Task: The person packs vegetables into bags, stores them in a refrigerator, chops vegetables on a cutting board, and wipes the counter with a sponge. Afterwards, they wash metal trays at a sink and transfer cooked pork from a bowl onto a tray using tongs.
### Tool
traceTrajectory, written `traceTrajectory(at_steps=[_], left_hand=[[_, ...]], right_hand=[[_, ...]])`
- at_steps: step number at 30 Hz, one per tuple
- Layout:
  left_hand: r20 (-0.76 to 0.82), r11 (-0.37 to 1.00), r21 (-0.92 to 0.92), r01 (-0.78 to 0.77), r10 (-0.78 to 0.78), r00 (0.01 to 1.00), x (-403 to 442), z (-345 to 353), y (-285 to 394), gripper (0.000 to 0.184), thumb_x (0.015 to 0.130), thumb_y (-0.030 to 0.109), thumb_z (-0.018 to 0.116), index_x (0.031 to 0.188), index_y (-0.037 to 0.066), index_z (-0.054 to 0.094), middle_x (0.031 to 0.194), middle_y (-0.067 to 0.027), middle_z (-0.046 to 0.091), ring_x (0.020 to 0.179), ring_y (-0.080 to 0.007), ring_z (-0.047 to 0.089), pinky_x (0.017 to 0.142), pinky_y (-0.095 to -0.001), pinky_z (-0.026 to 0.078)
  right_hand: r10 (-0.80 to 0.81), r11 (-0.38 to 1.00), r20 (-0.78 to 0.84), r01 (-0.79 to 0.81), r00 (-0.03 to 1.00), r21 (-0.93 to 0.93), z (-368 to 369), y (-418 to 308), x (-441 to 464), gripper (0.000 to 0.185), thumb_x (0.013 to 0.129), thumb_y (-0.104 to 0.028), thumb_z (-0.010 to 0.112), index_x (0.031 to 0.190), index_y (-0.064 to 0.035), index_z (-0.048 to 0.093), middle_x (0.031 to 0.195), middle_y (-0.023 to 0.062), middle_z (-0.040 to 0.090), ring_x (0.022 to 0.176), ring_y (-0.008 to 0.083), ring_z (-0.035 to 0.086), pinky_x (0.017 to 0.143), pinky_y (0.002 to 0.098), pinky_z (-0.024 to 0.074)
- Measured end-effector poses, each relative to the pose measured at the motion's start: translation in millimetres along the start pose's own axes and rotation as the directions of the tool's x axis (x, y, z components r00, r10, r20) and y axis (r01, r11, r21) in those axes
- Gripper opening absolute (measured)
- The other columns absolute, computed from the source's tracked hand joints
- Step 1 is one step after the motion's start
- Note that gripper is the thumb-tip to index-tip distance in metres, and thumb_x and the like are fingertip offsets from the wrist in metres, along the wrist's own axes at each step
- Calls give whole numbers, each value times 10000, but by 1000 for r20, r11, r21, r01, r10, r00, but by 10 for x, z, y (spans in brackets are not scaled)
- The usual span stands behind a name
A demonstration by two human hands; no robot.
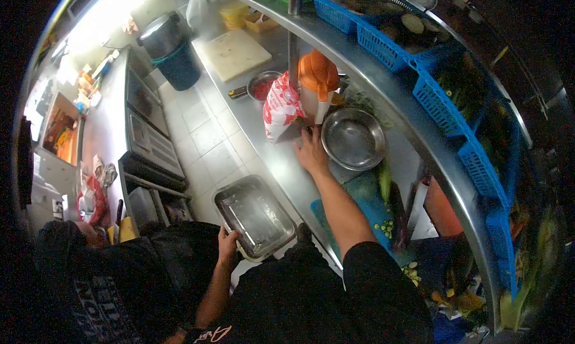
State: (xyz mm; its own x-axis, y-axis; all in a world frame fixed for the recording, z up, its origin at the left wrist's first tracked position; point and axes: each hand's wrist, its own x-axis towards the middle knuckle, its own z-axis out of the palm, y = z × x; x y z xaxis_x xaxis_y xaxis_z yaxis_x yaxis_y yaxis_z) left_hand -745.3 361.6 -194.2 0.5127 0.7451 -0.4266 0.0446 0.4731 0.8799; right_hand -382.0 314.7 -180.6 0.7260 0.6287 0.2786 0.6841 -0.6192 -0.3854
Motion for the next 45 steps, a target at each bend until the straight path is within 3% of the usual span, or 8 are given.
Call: traceTrajectory(at_steps=[19, 20, 22, 23, 25, 31, 36, 45], left_hand=[[-113, 989, 118, 88, -75, 991, 435, 213, -471, 370, 707, 30, 463, 1072, -16, 500, 843, -90, 584, 724, -184, 552, 662, -306, 451], [-120, 991, 111, 74, -61, 991, 460, 266, -474, 362, 706, 20, 460, 1065, -9, 500, 849, -88, 584, 726, -189, 554, 663, -305, 452], [-48, 987, 59, 149, -146, 988, 472, 359, -376, 361, 684, -10, 448, 1042, 4, 494, 861, -78, 577, 717, -186, 550, 634, -297, 447], [-14, 991, 39, 126, -125, 992, 515, 362, -438, 367, 680, -14, 444, 1044, 4, 493, 859, -76, 577, 701, -182, 550, 622, -293, 446], [31, 992, 45, 122, -123, 992, 538, 375, -436, 377, 677, -26, 434, 1048, 5, 489, 843, -65, 575, 669, -161, 542, 585, -275, 432], [78, 995, 24, 98, -100, 992, 526, 369, -479, 385, 684, -21, 431, 1065, 7, 483, 851, -56, 555, 698, -143, 518, 606, -258, 418], [111, 993, 50, 104, -109, 988, 524, 289, -666, 405, 679, -20, 437, 1079, 18, 482, 871, -53, 543, 751, -156, 508, 665, -260, 412], [133, 989, 124, 87, -103, 986, 568, 171, -837, 426, 661, -16, 445, 1084, 18, 485, 873, -53, 540, 780, -167, 504, 696, -267, 406]], right_hand=[[-218, 948, -26, 218, 976, 230, 247, -19, -461, 312, 789, -49, 461, 1091, -10, 524, 1128, 216, 470, 1057, 356, 440, 901, 402, 367], [144, 760, 226, -254, 963, 599, 226, -271, -565, 257, 853, -113, 426, 1067, 4, 506, 1097, 224, 475, 1031, 350, 452, 878, 395, 360], [-112, 881, 128, 39, 985, 471, -44, -646, -959, 300, 880, -168, 390, 1132, -16, 450, 1055, 234, 490, 994, 355, 474, 865, 396, 366], [100, 742, 378, -322, 921, 588, -74, -813, -1080, 293, 832, -127, 452, 1103, -20, 486, 1099, 223, 486, 1047, 357, 460, 908, 399, 359], [-499, 804, 112, 411, 859, 429, -108, -779, -1403, 305, 781, -97, 505, 1079, -37, 528, 1156, 207, 476, 1101, 360, 438, 954, 403, 338], [107, 988, 284, -134, 953, 77, -844, -191, -1197, 385, 792, -225, 542, 1123, -29, 519, 1227, 214, 435, 1159, 371, 387, 997, 440, 287], [298, 912, -89, -311, 951, -269, -637, 659, -1093, 506, 798, -408, 535, 1177, -75, 502, 1277, 255, 376, 1196, 437, 311, 999, 502, 249], [165, 960, -22, -166, 986, -224, -767, 807, -1067, 564, 787, -504, 506, 1201, -121, 494, 1254, 250, 406, 1193, 403, 328, 978, 519, 254]])
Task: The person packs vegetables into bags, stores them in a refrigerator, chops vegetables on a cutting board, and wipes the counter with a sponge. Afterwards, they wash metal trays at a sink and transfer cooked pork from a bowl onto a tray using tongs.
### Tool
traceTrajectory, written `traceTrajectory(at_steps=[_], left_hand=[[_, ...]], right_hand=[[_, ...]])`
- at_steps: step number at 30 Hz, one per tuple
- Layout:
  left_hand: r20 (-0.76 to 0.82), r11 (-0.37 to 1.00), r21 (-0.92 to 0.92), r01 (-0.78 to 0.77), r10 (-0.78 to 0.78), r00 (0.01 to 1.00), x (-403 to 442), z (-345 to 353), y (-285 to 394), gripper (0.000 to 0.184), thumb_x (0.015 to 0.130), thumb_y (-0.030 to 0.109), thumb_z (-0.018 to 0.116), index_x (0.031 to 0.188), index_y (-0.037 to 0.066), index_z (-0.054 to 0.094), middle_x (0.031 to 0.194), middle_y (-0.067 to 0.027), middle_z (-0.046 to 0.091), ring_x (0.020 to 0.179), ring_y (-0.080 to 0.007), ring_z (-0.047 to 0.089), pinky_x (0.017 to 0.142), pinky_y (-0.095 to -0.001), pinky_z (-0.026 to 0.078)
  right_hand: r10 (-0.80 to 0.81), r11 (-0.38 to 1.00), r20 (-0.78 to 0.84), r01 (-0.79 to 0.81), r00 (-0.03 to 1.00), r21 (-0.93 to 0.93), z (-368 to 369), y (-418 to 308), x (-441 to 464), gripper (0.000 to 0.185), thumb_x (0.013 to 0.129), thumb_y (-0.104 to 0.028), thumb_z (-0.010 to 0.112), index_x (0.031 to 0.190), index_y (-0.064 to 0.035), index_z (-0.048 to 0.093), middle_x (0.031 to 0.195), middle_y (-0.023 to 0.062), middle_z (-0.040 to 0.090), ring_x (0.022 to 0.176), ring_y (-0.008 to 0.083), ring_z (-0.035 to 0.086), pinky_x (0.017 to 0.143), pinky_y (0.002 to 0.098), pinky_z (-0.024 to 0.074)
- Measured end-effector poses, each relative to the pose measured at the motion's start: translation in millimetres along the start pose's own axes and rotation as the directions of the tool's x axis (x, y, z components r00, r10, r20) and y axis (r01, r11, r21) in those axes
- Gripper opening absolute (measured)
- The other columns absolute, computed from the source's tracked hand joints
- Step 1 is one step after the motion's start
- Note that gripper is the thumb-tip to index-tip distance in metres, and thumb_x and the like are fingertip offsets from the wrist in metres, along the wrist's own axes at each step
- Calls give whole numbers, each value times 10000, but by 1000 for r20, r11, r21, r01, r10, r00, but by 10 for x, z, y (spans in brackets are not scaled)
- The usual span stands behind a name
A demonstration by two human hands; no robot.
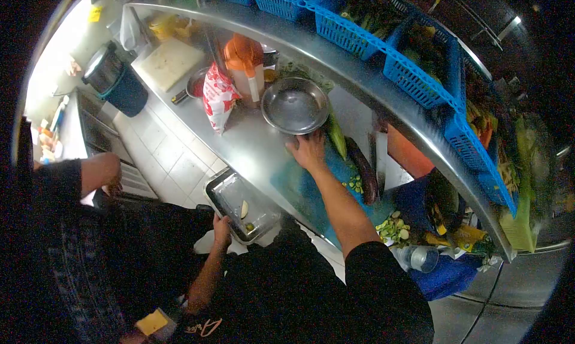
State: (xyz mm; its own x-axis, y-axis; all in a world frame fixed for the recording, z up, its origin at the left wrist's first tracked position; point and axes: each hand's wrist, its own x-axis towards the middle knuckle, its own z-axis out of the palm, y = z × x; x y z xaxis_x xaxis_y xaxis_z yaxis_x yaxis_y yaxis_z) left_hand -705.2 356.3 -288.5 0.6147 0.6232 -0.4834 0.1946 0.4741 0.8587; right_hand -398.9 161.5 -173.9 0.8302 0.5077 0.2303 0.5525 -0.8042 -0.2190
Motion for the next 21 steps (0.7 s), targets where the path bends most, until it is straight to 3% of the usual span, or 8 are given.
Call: traceTrajectory(at_steps=[3, 6, 9, 10, 14, 18, 21], left_hand=[[-4, 1000, -19, 25, -25, 1000, -30, 37, 23, 435, 667, -15, 441, 1099, 12, 481, 880, -52, 542, 786, -164, 506, 696, -269, 409], [30, 994, -107, 34, -31, 999, -145, 172, 155, 436, 675, -15, 434, 1109, 2, 478, 894, -54, 545, 795, -164, 509, 701, -270, 413], [50, 995, -84, 57, -53, 997, -171, 200, 223, 430, 683, -11, 428, 1109, -8, 478, 916, -60, 549, 804, -167, 512, 720, -275, 415], [49, 996, -51, 68, -66, 997, -151, 220, 255, 429, 684, -9, 427, 1110, -10, 478, 921, -63, 550, 808, -170, 513, 729, -279, 416], [39, 997, -55, 51, -48, 998, -139, 256, 220, 446, 675, 5, 427, 1118, -12, 477, 932, -85, 550, 816, -186, 514, 750, -292, 414], [6, 990, -75, 116, -116, 993, -131, 278, 270, 447, 665, 7, 432, 1109, -9, 480, 914, -83, 554, 784, -176, 518, 727, -276, 413], [58, 993, -103, 58, -52, 997, -83, 232, 231, 450, 662, 4, 437, 1110, 0, 480, 894, -72, 554, 761, -164, 520, 708, -274, 417]], right_hand=[[-52, 997, 267, 35, 962, 69, 139, -189, -176, 592, 798, -493, 500, 1201, -59, 478, 1279, 246, 379, 1192, 385, 336, 991, 483, 255], [-160, 982, 144, 144, 977, 119, 317, -521, -488, 601, 806, -469, 503, 1182, -2, 471, 1293, 249, 353, 1186, 385, 341, 992, 458, 263], [-172, 951, 203, 109, 964, 289, -65, -856, -594, 616, 809, -469, 506, 1185, 16, 455, 1315, 265, 308, 1211, 394, 307, 999, 458, 255], [-202, 948, 177, 147, 963, 283, -136, -861, -554, 647, 820, -467, 495, 1224, 31, 408, 1332, 282, 272, 1239, 416, 260, 1013, 476, 229], [-14, 997, 209, -3, 978, 81, 123, -791, -403, 720, 835, -496, 442, 1304, 28, 289, 1347, 312, 214, 1267, 443, 184, 1025, 534, 153], [-143, 990, 227, 135, 963, 50, 223, -1104, -726, 750, 830, -527, 431, 1289, 51, 301, 1350, 311, 211, 1276, 434, 178, 1040, 509, 144], [-344, 924, 382, 239, 858, 297, 165, -1290, -995, 753, 824, -535, 440, 1277, 56, 328, 1361, 290, 211, 1279, 416, 189, 1041, 501, 157]])
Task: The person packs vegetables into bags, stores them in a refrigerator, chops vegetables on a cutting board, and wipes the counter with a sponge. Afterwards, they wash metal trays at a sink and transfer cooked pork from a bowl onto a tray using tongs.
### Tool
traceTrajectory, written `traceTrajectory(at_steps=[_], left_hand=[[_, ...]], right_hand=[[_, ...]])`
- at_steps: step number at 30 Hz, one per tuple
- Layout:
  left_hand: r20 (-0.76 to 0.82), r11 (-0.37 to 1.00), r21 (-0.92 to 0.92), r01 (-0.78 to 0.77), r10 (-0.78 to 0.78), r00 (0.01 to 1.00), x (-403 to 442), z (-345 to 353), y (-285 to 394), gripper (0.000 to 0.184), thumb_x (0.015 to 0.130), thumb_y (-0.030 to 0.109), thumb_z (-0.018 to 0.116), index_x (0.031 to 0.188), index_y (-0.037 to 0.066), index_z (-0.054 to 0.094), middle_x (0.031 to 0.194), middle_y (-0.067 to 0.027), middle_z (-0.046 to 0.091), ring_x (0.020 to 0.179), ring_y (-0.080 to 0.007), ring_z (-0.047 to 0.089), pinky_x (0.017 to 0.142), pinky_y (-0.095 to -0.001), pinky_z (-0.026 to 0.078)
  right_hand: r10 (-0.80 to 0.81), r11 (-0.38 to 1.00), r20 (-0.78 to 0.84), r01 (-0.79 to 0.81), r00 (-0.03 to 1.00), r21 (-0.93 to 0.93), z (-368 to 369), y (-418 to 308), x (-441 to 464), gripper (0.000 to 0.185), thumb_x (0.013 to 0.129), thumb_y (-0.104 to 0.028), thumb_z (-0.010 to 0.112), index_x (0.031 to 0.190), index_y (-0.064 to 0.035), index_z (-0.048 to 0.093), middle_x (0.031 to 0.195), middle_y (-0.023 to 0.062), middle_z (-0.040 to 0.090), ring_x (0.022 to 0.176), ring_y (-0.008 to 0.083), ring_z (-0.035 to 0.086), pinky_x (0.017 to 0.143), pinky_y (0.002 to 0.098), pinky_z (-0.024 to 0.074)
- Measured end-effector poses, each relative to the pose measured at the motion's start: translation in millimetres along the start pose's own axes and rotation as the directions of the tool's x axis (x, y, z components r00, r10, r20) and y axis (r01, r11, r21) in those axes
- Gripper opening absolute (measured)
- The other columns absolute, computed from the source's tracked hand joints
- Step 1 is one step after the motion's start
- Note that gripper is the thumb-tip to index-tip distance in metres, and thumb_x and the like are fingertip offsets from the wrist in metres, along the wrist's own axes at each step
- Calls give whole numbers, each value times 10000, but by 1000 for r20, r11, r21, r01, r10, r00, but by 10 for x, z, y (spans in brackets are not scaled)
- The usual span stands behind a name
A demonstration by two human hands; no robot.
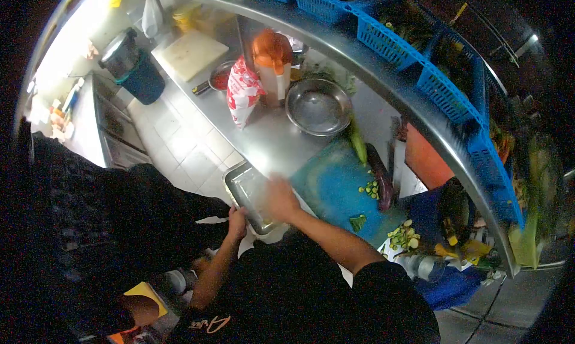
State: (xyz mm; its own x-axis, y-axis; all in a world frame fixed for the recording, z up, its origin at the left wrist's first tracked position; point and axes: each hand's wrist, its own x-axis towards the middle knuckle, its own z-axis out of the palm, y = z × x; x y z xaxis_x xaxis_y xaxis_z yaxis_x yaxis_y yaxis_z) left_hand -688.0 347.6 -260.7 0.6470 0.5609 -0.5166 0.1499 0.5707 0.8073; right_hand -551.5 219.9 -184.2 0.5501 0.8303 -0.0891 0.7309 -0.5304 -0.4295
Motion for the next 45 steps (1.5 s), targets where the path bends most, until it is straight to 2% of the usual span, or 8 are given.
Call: traceTrajectory(at_steps=[1, 7, 12, 14, 21, 26, 39, 45], left_hand=[[6, 1000, -8, -4, 4, 1000, -9, 7, 16, 452, 663, 2, 437, 1113, 2, 479, 895, -71, 553, 764, -163, 519, 707, -274, 417], [74, 992, -126, -14, 23, 997, 67, 73, 99, 447, 670, 12, 472, 1117, 17, 470, 871, -59, 537, 755, -157, 514, 640, -271, 425], [72, 1000, 12, -24, 23, 997, 138, -91, -40, 358, 671, 56, 512, 1027, 85, 508, 773, -26, 537, 606, -137, 480, 453, -262, 365], [138, 999, -47, 15, -9, 990, 38, -210, -32, 366, 661, 33, 486, 1026, 49, 495, 858, -49, 536, 751, -172, 519, 644, -290, 426], [125, 996, -33, 83, -79, 989, -375, -598, -257, 485, 626, 15, 474, 1110, 37, 463, 946, -63, 520, 882, -211, 501, 810, -326, 397], [111, 998, -19, 54, -52, 993, -877, -524, -209, 528, 620, 9, 469, 1146, 39, 446, 994, -65, 519, 908, -217, 497, 847, -322, 381], [-8, 994, -113, 6, -7, 1000, -1627, -214, -1360, 368, 635, -3, 493, 1003, 14, 496, 871, -58, 544, 786, -193, 533, 739, -310, 438], [-13, 993, -110, 50, -52, 999, -2023, 376, -1395, 403, 639, -10, 459, 1041, 5, 491, 906, -66, 554, 809, -211, 544, 744, -328, 458]], right_hand=[[-47, 966, -32, 53, 998, 255, -246, -174, -53, 737, 820, -537, 447, 1274, 35, 354, 1370, 258, 227, 1285, 394, 194, 1037, 498, 173], [-106, 984, -553, 9, 826, -175, -283, 315, 696, 482, 742, -366, 585, 1059, -16, 487, 1098, 186, 454, 1027, 361, 431, 876, 454, 338], [-33, 995, 122, 21, 992, 93, -306, -344, 149, 664, 835, -516, 431, 1338, -99, 313, 1400, 190, 228, 1301, 368, 178, 1052, 478, 150], [-162, 986, -52, 164, 985, 36, -108, -440, -255, 610, 833, -462, 478, 1326, -127, 345, 1391, 197, 245, 1301, 354, 195, 1042, 473, 188], [431, 901, -258, -400, 864, 168, -988, -36, -1107, 483, 842, -330, 533, 1241, -71, 448, 1332, 214, 340, 1229, 341, 335, 1020, 385, 269], [500, 864, -570, -413, 652, 287, -768, 1268, -1534, 521, 870, -382, 460, 1270, -51, 406, 1336, 220, 331, 1247, 377, 289, 1035, 409, 239], [230, 971, -359, -239, 905, 19, -980, 2129, -1459, 544, 877, -405, 432, 1273, -33, 400, 1356, 204, 312, 1273, 346, 261, 1045, 400, 222], [-46, 946, -207, 109, 977, 306, -775, 1960, -1389, 557, 833, -412, 502, 1234, -30, 444, 1330, 201, 352, 1226, 346, 334, 1027, 402, 254]])
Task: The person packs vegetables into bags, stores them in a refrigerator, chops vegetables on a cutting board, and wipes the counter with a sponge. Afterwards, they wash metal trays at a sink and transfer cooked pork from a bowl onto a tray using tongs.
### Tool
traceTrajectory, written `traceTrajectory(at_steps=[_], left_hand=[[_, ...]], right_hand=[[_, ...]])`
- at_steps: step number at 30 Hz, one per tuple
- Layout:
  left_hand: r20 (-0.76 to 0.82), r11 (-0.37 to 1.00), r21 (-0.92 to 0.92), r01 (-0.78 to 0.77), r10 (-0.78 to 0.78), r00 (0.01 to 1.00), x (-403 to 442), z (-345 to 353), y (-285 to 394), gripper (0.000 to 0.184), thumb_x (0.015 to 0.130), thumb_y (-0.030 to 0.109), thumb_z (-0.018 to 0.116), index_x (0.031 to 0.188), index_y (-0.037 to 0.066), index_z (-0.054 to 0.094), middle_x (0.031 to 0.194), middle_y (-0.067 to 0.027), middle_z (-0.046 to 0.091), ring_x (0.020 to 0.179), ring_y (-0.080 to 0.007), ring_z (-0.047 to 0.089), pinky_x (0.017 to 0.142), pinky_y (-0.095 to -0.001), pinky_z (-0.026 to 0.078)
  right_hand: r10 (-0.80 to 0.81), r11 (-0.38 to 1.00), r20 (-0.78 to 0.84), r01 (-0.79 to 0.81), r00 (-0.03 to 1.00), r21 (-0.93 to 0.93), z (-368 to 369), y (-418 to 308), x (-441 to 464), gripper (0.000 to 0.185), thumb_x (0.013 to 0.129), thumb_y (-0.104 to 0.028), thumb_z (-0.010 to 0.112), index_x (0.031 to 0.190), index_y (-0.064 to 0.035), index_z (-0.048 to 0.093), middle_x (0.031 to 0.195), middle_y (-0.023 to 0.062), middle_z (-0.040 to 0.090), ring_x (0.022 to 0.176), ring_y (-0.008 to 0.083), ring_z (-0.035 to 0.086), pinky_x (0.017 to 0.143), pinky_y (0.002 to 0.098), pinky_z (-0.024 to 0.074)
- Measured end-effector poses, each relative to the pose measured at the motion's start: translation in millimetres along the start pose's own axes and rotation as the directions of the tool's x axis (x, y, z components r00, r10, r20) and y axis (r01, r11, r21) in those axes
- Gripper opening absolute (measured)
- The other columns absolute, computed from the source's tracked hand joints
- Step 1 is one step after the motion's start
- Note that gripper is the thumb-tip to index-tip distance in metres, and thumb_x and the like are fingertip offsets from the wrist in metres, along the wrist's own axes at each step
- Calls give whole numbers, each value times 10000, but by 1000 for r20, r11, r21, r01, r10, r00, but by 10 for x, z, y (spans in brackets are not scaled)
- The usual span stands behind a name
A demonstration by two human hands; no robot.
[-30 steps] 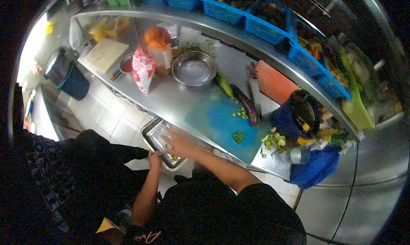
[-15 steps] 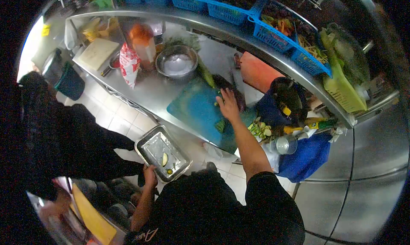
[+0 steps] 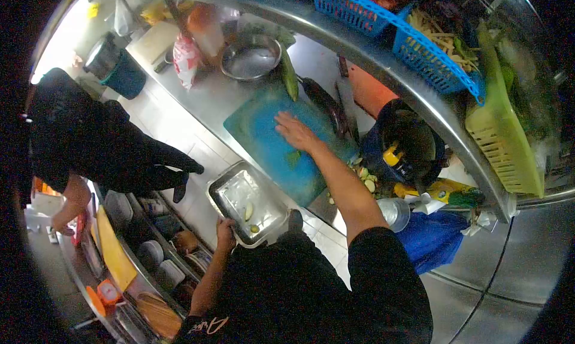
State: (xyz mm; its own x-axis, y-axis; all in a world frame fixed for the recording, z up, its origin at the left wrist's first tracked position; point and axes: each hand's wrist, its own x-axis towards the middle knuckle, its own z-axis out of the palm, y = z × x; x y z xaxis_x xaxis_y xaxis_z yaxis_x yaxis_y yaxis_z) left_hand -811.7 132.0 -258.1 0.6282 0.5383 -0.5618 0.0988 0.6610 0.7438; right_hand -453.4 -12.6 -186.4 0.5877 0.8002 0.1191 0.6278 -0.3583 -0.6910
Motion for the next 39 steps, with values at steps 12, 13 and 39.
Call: traceTrajectory(at_steps=[12, 13, 39], left_hand=[[52, 997, 79, 0, -4, 999, 10, 183, 144, 464, 656, -11, 456, 1119, -3, 481, 910, -77, 577, 789, -182, 547, 712, -288, 447], [72, 997, 77, 1, -6, 997, 40, 165, 135, 472, 655, -14, 454, 1126, -3, 479, 916, -76, 577, 791, -178, 545, 712, -286, 445], [167, 984, 173, 32, -61, 984, 92, 279, 60, 502, 665, -19, 446, 1166, 4, 433, 1009, -105, 546, 887, -207, 539, 766, -312, 447]], right_hand=[[255, 944, -95, -269, 962, -193, -132, -663, -978, 392, 689, -128, 614, 1078, -125, 566, 1074, 132, 494, 956, 310, 539, 778, 404, 465], [276, 925, -113, -295, 955, -240, -283, -598, -967, 376, 708, -147, 606, 1080, -110, 558, 1079, 158, 498, 996, 322, 510, 832, 403, 434], [-34, 991, 381, 80, 924, -106, 311, -1779, -870, 483, 860, -345, 506, 1230, -37, 457, 1338, 146, 367, 1270, 285, 296, 1054, 392, 212]])
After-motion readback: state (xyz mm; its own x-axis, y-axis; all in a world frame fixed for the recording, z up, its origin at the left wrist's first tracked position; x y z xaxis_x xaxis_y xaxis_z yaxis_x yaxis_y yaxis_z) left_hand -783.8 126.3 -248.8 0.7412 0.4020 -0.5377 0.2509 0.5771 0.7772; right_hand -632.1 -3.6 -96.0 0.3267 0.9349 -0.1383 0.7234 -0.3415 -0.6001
